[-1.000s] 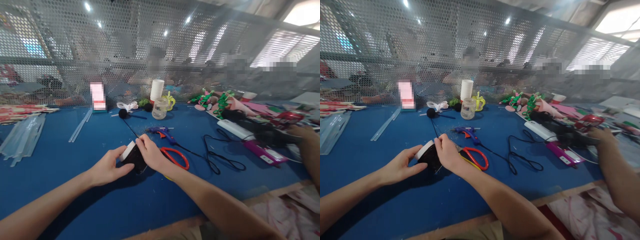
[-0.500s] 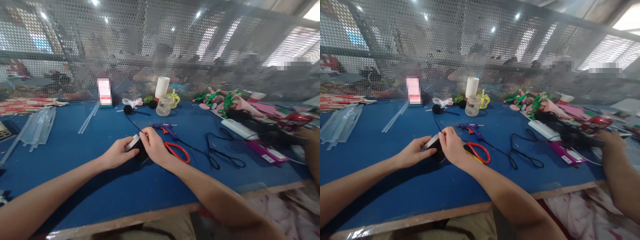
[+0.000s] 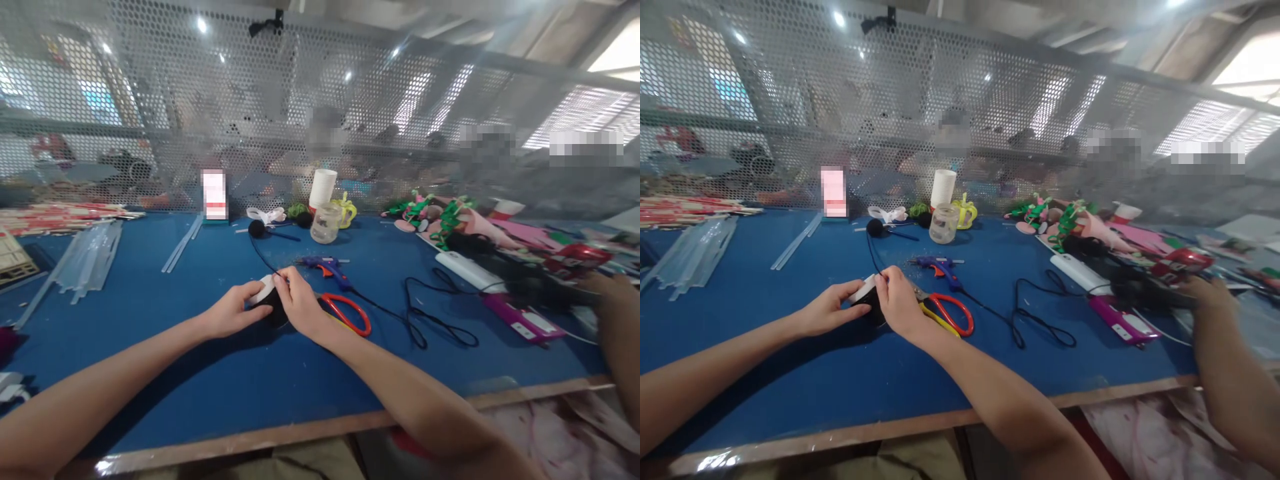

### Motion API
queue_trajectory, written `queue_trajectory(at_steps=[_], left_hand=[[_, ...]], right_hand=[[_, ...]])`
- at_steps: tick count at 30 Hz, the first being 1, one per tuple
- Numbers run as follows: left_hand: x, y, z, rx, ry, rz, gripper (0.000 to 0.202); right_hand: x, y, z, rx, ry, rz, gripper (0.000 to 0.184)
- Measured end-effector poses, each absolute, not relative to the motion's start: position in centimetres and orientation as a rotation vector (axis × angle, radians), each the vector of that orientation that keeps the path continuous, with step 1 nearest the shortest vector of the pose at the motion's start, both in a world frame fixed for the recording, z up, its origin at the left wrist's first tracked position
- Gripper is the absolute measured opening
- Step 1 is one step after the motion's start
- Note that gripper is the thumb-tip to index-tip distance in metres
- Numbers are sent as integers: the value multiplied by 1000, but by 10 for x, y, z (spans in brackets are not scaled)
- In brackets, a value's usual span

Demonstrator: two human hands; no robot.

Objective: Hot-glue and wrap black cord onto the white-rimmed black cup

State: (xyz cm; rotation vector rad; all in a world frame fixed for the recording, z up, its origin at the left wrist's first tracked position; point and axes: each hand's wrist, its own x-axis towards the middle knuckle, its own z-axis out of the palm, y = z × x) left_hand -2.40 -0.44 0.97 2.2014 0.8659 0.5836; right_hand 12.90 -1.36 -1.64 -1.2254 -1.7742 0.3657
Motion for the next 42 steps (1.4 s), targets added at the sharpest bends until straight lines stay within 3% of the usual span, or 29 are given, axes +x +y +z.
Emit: queue_trajectory(at_steps=[24,42], left_hand=[[-23,-12,11,1831,883,699,15],[-28,-8,2,1901,974,668,21]], right_hand=[[115,-20,-20,-1261,-1796,276,17],[131,-15,-23,-1350,-1659,547,21]])
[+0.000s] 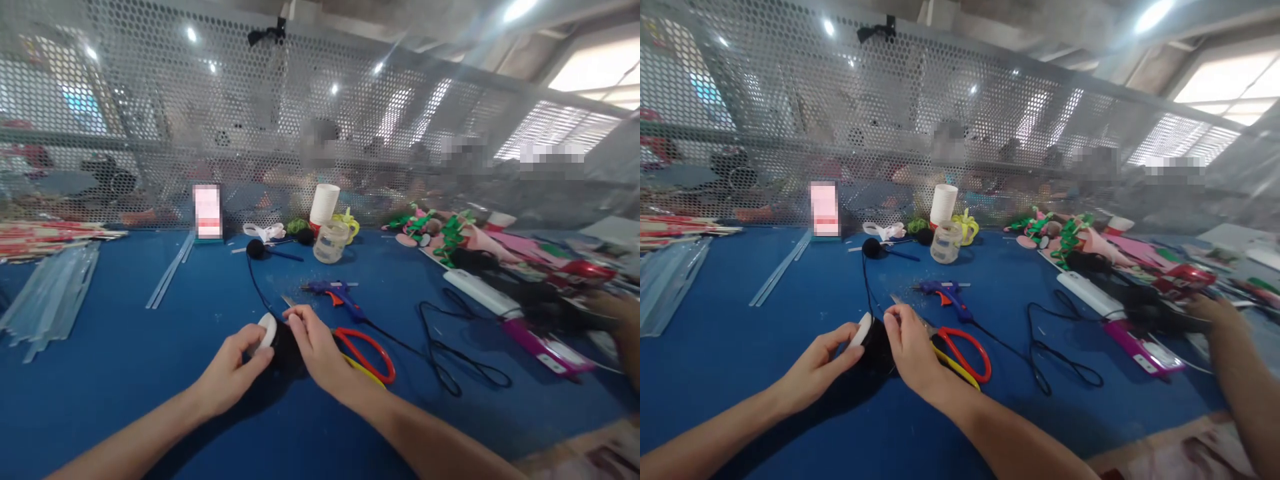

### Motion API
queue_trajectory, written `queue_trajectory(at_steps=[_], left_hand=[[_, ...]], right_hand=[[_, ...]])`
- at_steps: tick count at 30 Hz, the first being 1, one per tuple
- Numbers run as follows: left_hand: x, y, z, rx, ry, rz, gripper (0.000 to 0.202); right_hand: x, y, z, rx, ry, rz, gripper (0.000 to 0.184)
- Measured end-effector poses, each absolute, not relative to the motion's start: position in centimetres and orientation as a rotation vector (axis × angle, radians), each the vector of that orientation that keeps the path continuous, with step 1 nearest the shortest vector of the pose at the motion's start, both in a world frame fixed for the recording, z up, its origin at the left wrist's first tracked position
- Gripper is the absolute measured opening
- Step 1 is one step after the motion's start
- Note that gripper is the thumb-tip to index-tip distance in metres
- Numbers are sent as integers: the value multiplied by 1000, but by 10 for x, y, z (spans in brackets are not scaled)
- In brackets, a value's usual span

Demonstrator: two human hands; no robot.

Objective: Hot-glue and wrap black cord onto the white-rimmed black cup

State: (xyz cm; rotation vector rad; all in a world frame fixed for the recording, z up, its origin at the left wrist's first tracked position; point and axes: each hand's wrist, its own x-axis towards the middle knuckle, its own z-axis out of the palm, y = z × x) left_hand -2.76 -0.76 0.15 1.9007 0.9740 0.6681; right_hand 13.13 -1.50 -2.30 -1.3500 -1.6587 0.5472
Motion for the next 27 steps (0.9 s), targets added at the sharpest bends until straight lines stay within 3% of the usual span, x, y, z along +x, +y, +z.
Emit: queue_trajectory(at_steps=[27], left_hand=[[-28,-6,-8,1750,914,690,21]], right_hand=[[126,-19,-21,-1337,-1625,713,22]])
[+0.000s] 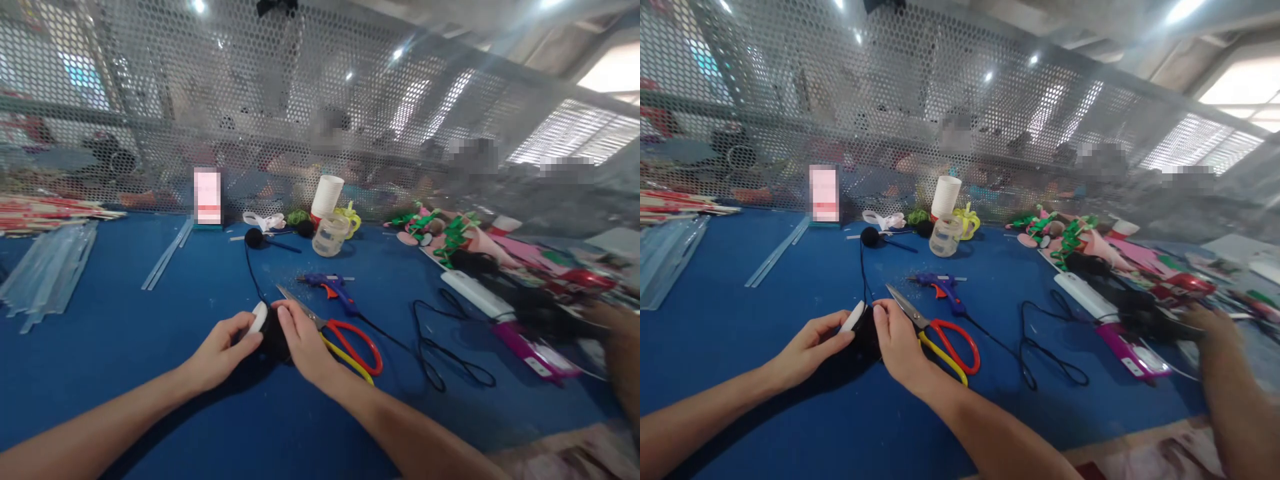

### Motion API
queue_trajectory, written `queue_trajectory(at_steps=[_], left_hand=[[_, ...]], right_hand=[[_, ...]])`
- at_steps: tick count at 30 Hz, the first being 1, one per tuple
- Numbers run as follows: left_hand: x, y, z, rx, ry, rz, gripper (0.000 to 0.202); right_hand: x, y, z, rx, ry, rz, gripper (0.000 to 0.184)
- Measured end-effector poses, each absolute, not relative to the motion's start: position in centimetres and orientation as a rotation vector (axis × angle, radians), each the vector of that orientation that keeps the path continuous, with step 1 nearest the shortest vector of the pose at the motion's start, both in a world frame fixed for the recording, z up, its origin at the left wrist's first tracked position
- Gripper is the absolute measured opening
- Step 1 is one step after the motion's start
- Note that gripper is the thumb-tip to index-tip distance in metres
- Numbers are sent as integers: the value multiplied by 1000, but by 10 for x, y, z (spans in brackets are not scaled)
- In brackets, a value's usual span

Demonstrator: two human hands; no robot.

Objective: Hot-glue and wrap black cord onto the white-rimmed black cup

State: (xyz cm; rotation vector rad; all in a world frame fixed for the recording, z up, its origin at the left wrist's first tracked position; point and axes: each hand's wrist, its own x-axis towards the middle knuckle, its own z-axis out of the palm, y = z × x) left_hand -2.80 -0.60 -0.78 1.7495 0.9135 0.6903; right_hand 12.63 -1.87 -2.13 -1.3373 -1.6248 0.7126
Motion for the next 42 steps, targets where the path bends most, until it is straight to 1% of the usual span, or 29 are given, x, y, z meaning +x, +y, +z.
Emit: queue_trajectory(at_steps=[7,14,18,22,25,27,31,34,35,36,39,42], left_hand=[[-27,-7,-2,1940,860,682,16],[-29,-5,0,2034,801,642,18],[-28,-5,2,2042,759,624,18],[-27,-7,6,2069,754,598,21],[-27,-9,9,2117,745,629,18],[-27,-10,12,2138,740,657,18],[-26,-13,15,2170,706,613,16],[-25,-14,15,2219,672,625,14],[-25,-14,14,2234,677,631,14],[-25,-14,13,2245,688,639,14],[-27,-13,11,2248,723,695,14],[-29,-8,11,2245,753,740,16]], right_hand=[[131,-18,-19,-1191,-1755,698,25],[135,-18,-8,-1030,-1858,745,30],[137,-18,3,-1032,-1895,778,31],[136,-17,18,-1034,-2045,693,32],[135,-8,28,-985,-2158,650,33],[133,3,33,-1010,-2246,671,34],[122,31,43,-1166,-2347,816,26],[105,48,50,-1054,-2403,909,24],[100,53,52,-1053,-2456,881,24],[96,58,53,-1123,-2512,781,26],[102,69,55,-1513,-2513,354,35],[137,75,53,-1746,-2359,185,41]])
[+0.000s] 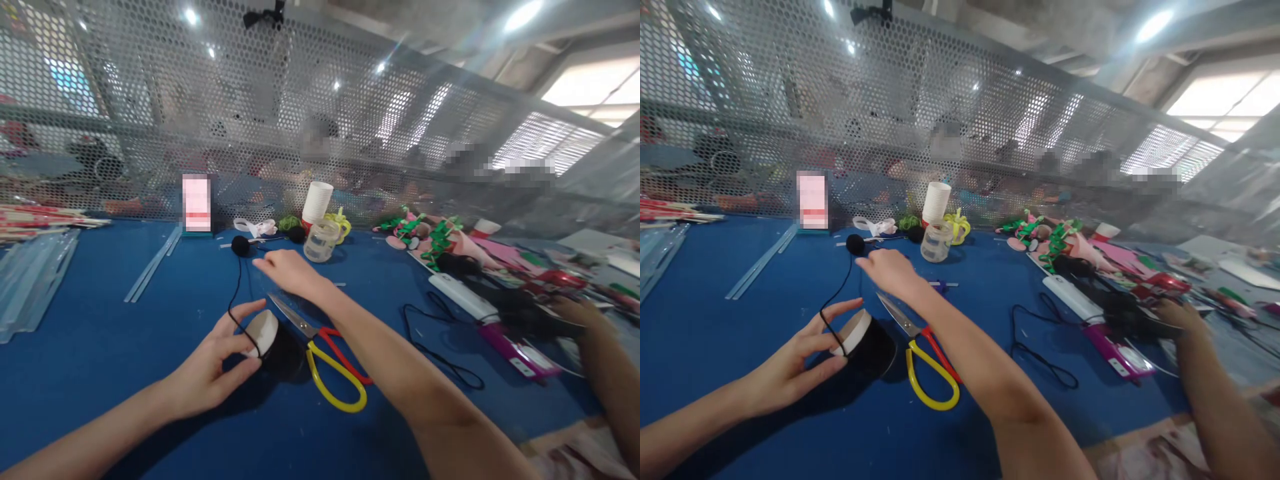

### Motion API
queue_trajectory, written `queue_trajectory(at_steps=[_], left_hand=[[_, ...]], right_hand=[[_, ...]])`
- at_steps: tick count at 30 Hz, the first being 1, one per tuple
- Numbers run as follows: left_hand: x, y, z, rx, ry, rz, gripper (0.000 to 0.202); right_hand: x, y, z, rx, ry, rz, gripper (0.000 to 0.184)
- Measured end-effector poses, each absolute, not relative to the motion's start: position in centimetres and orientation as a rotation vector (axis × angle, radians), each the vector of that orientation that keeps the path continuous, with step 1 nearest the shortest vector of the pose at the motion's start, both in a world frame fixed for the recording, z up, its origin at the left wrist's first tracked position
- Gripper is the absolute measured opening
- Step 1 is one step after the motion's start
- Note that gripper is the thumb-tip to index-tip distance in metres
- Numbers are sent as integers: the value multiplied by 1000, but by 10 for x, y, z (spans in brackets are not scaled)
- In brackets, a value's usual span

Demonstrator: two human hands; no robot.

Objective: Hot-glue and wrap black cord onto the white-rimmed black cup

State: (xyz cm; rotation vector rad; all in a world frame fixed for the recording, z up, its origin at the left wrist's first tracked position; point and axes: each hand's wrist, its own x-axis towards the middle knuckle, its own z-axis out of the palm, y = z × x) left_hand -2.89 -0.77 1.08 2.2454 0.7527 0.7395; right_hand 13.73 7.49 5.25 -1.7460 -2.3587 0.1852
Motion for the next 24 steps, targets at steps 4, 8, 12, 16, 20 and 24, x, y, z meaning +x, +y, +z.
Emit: queue_trajectory(at_steps=[4,8,12,16,20,24], left_hand=[[-32,3,13,2196,842,729,17],[-34,12,12,2166,907,651,19],[-32,17,11,2161,934,621,19],[-33,19,10,2147,930,581,19],[-36,18,8,2116,929,579,20],[-39,16,4,2112,915,590,20]], right_hand=[[201,66,38,-2082,-2168,78,34],[236,48,13,-2236,-2148,124,25],[240,40,-4,-2242,-2126,193,26],[238,39,-11,-2228,-2033,257,20],[237,36,-13,-2238,-1884,335,21],[235,35,-14,-2206,-1699,436,25]])
